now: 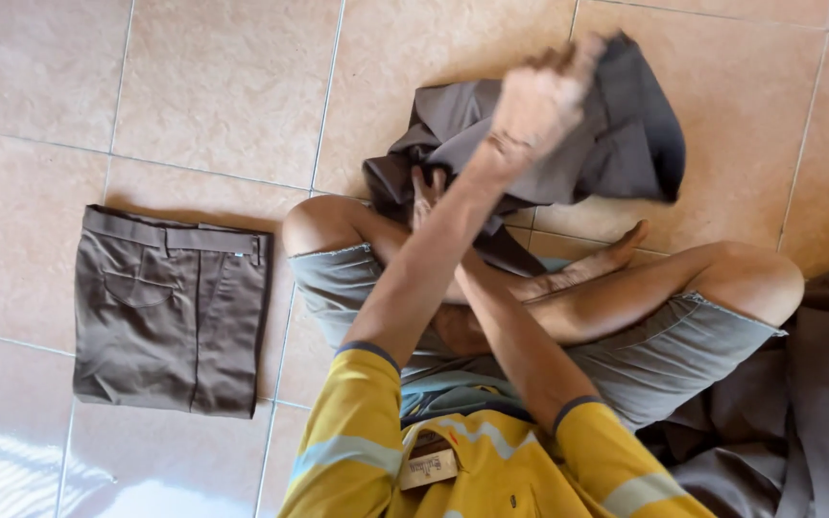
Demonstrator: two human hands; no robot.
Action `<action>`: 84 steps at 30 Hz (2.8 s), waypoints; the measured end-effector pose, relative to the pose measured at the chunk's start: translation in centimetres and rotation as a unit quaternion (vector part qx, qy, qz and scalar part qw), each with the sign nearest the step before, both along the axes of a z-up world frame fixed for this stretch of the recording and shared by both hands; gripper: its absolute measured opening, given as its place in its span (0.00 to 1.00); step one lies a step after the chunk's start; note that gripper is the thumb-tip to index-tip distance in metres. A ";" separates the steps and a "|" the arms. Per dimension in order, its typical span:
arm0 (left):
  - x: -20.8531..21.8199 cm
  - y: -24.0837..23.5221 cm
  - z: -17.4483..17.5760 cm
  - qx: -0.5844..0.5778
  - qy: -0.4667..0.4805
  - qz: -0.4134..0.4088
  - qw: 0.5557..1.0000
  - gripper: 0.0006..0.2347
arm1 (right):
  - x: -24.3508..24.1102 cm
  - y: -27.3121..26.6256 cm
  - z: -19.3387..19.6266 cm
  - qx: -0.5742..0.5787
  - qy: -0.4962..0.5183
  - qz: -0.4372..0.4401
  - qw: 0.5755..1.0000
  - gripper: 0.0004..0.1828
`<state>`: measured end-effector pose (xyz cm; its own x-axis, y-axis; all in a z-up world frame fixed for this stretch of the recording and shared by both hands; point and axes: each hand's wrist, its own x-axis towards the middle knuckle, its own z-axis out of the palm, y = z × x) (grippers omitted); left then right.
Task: The person sits cross-legged on a tiled floor and folds brown trousers by hand. They smooth the fabric, fold the legs together, then fold the garment in half and again to form a compact rectangle, placing each finished piece aside.
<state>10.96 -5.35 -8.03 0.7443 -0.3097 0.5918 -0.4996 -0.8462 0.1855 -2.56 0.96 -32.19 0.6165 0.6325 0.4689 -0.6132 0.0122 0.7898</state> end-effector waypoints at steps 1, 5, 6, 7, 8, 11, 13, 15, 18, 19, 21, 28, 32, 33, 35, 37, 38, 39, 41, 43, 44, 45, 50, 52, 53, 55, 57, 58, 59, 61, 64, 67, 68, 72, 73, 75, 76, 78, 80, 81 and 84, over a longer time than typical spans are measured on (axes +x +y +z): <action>1.2 1.8 -1.1 -0.030 -0.023 0.029 0.999 0.38 | -0.2 -0.9 1.8 0.162 0.149 0.048 0.974 0.32; 5.4 9.2 -0.1 -0.148 0.011 0.141 0.979 0.14 | 0.7 -8.0 10.0 0.652 0.588 0.192 0.438 0.24; 5.5 10.9 -0.2 -0.149 0.013 0.138 0.979 0.14 | 1.8 -11.2 10.9 0.653 0.587 0.189 0.439 0.24; 5.6 12.7 -0.2 -0.210 -0.006 0.180 0.961 0.07 | 2.8 -14.4 11.8 0.606 0.564 0.206 0.522 0.11; 5.8 14.4 -0.3 -0.270 -0.025 0.220 0.937 0.01 | 3.9 -17.7 12.7 0.551 0.536 0.221 0.600 0.09; 4.8 17.4 -3.7 -0.365 0.026 0.324 0.872 0.21 | 6.1 -28.2 15.5 0.551 0.509 0.048 0.660 0.15; 6.5 19.2 -11.9 -0.490 0.041 0.324 0.808 0.29 | 6.2 -31.9 15.3 0.605 0.486 0.060 0.628 0.18; 5.9 19.9 -15.0 -0.606 0.057 0.322 0.725 0.38 | 5.3 -31.5 16.9 0.654 0.461 0.075 0.595 0.23; 1.5 21.0 -11.9 -0.623 0.052 0.369 0.688 0.18 | 2.9 -24.1 19.4 0.486 0.420 0.095 0.761 0.36; 0.3 21.2 -10.6 -0.633 0.058 0.389 0.667 0.16 | 2.4 -21.8 19.4 0.552 0.488 0.103 0.669 0.45; -1.2 23.0 -11.7 -0.638 0.066 0.405 0.652 0.14 | 2.9 -19.5 17.3 0.614 0.542 0.110 0.562 0.56; -5.5 26.4 -7.7 -0.668 0.125 0.421 0.601 0.29 | 10.4 -30.4 12.6 0.672 0.538 -0.105 0.498 0.35; -6.3 29.5 -12.7 -0.674 0.117 0.420 0.596 0.41 | 10.6 -37.4 11.3 0.704 0.397 -0.163 0.566 0.41; -6.4 28.7 -10.7 -0.675 0.121 0.418 0.596 0.41 | 9.9 -35.8 10.5 0.704 0.394 -0.167 0.567 0.41; -6.8 27.0 -6.8 -0.753 0.092 0.412 0.504 0.22 | 7.7 -32.8 8.3 0.580 0.306 0.076 0.751 0.14; -7.5 26.3 -5.6 -0.758 0.094 0.414 0.496 0.27 | 5.3 -27.7 8.3 0.568 0.488 0.092 0.657 0.06; -7.1 25.9 -4.8 -0.767 0.089 0.407 0.487 0.32 | 5.0 -25.2 8.6 0.532 0.643 0.110 0.540 0.06; -6.9 26.2 -5.0 -0.768 0.092 0.405 0.489 0.32 | 4.7 -24.0 9.7 0.535 0.640 0.109 0.541 0.06; -7.4 27.0 -6.0 -0.773 0.085 0.398 0.486 0.31 | 3.8 -21.5 11.6 0.645 0.688 -0.047 0.329 0.17; -7.8 26.2 -4.5 -0.781 0.089 0.394 0.477 0.39 | 6.3 -23.3 14.1 0.719 0.624 0.004 0.307 0.16; -7.9 25.9 -3.6 -0.789 0.089 0.386 0.469 0.47 | 7.7 -24.1 15.4 0.784 0.549 0.057 0.283 0.46; -8.3 25.7 -3.3 -0.789 0.089 0.388 0.467 0.47 | 7.9 -25.0 14.9 0.783 0.551 0.057 0.283 0.46; -8.2 25.5 -3.2 -0.806 0.056 0.372 0.457 0.44 | 8.7 -26.3 13.7 0.756 0.530 0.045 0.381 0.46; -8.2 25.3 -2.9 -0.812 0.048 0.375 0.444 0.43 | 9.3 -26.6 12.0 0.759 0.502 0.087 0.405 0.47; -8.2 25.3 -2.7 -0.819 0.039 0.378 0.431 0.43 | 9.6 -26.7 11.3 0.758 0.473 0.130 0.429 0.48; -8.1 25.5 -2.9 -0.818 0.037 0.383 0.427 0.39 | 10.7 -27.7 9.8 0.772 0.407 0.160 0.461 0.47; -8.2 25.6 -3.0 -0.817 0.032 0.393 0.421 0.35 | 11.2 -27.9 10.8 0.779 0.344 0.190 0.489 0.49; -8.3 25.6 -3.0 -0.819 0.040 0.384 0.423 0.34 | 11.0 -27.6 12.6 0.765 0.396 0.183 0.474 0.36; -8.3 25.7 -3.0 -0.822 0.047 0.376 0.426 0.33 | 10.9 -27.3 14.4 0.749 0.447 0.175 0.457 0.24; -8.1 26.0 -3.6 -0.824 0.048 0.370 0.426 0.39 | 12.1 -27.8 11.8 0.715 0.478 0.163 0.484 0.12; -8.1 26.0 -3.6 -0.819 0.057 0.370 0.434 0.39 | 14.1 -27.4 12.4 0.683 0.516 0.113 0.505 0.02; -7.8 27.7 -7.5 -0.815 0.031 0.344 0.465 0.32 | 15.2 -25.9 15.3 0.706 0.493 0.123 0.493 0.08; -7.6 28.5 -9.5 -0.815 0.000 0.311 0.488 0.30 | 15.4 -25.5 16.4 0.723 0.462 0.170 0.484 0.09; -7.1 26.7 -6.7 -0.826 -0.036 0.303 0.474 0.32 | 16.4 -24.3 19.9 0.757 0.358 0.309 0.451 0.16; -7.3 25.9 -4.5 -0.828 -0.023 0.337 0.447 0.27 | 16.5 -24.2 20.4 0.764 0.301 0.377 0.429 0.19; -7.5 25.5 -3.0 -0.830 -0.010 0.368 0.419 0.22 | 15.0 -24.1 18.7 0.763 0.242 0.442 0.404 0.23; -7.5 26.1 -3.7 -0.827 -0.013 0.379 0.414 0.20 | 13.4 -23.7 16.5 0.760 0.390 0.360 0.375 0.14; -7.4 26.6 -4.1 -0.824 -0.019 0.391 0.410 0.19 | 10.9 -23.2 13.4 0.730 0.531 0.271 0.336 0.07; -7.7 26.5 -3.8 -0.824 -0.024 0.408 0.392 0.18 | 8.7 -22.7 11.8 0.664 0.552 0.240 0.444 0.27; -8.0 26.7 -4.1 -0.823 -0.025 0.412 0.391 0.18 | 8.8 -22.7 11.8 0.663 0.556 0.240 0.441 0.27; -7.7 26.7 -4.3 -0.830 -0.010 0.383 0.406 0.20 | 9.7 -23.6 11.5 0.577 0.562 0.202 0.557 0.26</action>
<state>3.30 21.38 -12.30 0.2367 0.8451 -0.4794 -0.2233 0.5275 0.8196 7.15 -22.68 -20.70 0.8468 0.5045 0.1685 0.5093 -0.8604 0.0166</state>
